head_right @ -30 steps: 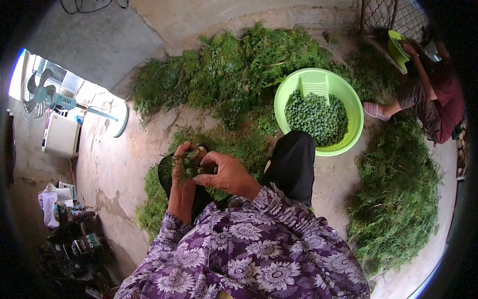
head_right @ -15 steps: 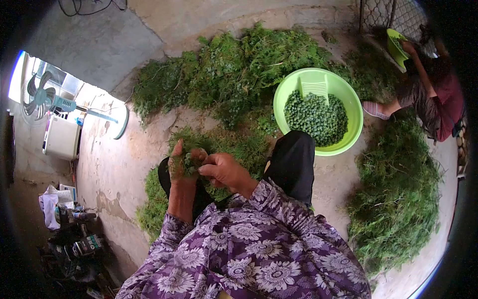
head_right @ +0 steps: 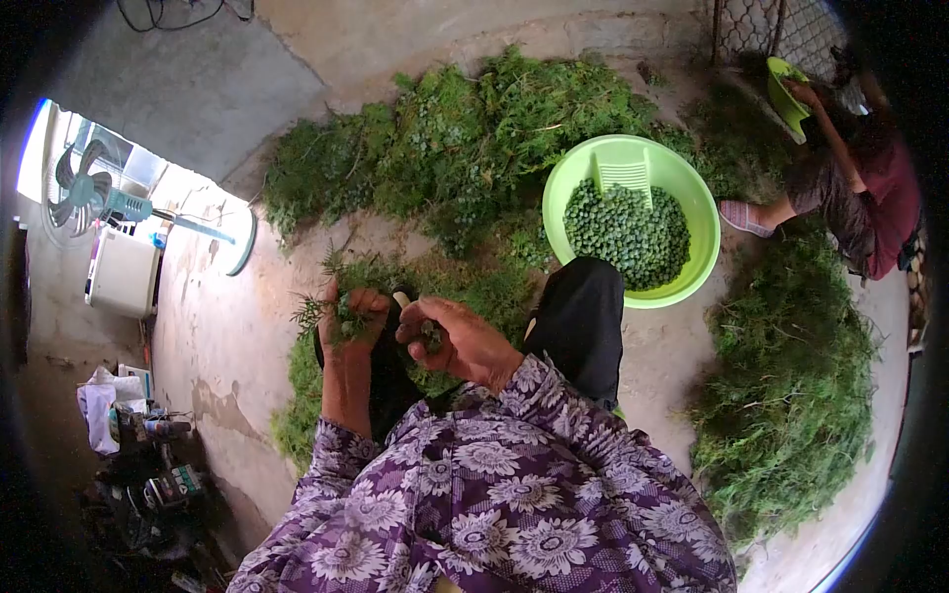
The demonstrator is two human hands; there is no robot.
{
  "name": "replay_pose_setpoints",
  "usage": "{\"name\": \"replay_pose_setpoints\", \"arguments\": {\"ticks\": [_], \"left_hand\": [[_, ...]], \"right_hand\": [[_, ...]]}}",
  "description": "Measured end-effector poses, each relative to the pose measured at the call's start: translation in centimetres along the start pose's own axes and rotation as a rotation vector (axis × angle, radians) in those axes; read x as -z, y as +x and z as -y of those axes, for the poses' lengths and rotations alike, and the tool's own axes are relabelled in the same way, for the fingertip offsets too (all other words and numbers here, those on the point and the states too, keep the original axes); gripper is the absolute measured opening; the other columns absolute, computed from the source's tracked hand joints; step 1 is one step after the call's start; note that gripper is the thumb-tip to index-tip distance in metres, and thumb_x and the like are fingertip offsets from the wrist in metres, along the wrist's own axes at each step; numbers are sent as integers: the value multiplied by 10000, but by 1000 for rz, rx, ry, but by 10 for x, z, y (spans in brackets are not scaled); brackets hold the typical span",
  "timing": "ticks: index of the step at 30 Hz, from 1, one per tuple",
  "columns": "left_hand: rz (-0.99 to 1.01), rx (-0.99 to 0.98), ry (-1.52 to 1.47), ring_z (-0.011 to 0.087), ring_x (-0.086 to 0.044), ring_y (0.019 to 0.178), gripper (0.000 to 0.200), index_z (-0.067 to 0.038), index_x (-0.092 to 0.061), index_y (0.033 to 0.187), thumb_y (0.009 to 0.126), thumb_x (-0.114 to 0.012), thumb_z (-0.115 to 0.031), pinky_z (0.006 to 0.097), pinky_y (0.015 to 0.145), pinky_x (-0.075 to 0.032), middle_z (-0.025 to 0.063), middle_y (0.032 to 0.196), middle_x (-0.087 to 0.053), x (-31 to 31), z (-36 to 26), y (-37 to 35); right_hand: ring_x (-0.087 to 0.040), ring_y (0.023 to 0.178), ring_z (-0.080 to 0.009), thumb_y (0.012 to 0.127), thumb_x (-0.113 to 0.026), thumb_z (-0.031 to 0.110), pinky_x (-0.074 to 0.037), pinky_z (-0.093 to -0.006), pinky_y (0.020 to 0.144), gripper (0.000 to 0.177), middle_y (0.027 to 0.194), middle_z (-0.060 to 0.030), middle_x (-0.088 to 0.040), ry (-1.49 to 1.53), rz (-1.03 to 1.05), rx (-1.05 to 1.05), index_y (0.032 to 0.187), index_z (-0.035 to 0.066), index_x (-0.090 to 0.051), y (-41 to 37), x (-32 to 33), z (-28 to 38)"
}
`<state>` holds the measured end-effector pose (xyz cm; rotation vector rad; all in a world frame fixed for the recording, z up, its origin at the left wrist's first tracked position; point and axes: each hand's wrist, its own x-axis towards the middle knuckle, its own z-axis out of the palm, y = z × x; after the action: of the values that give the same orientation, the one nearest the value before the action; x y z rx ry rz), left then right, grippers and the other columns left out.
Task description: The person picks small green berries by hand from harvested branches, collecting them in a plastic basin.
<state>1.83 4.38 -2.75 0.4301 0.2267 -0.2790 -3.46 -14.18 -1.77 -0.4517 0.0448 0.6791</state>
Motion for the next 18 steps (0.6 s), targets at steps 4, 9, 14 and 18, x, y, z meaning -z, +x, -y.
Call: {"name": "replay_pose_setpoints", "arguments": {"ticks": [4,9,14,18], "left_hand": [[83,4,49,154,-378,557,195,-135,-507,756,789,-567,-318,296,557,-336,16,552,-380,4,9,-2],[22,22,131,174,-415,587,406,-81,-415,551,828,-472,-373,329,555,-358,44,572,-413,16,21,-2],[64,-256,407,174,-501,659,294,-156,-541,1003,780,-580,-343,307,549,-403,20,687,-487,-9,42,-24],[-172,-182,450,157,-489,560,228,-115,-539,872,797,-551,-330,287,457,-380,36,652,-508,-45,45,-30]], "right_hand": [[-493,633,-91,864,-486,195,-436,-208,554,168,798,-32,-531,-168,-17,78,908,36,-518,0,-7,7],[-487,648,-65,794,-578,98,-418,-199,564,92,755,-5,-537,-742,-102,298,859,37,-556,1,-18,12],[-508,642,-81,711,-647,67,-427,-239,576,177,720,-6,-540,-1060,-69,650,856,14,-559,2,-26,0],[-509,628,-94,685,-662,75,-424,-248,570,218,707,-38,-541,-1194,-91,630,859,3,-552,4,-22,-4]]}}
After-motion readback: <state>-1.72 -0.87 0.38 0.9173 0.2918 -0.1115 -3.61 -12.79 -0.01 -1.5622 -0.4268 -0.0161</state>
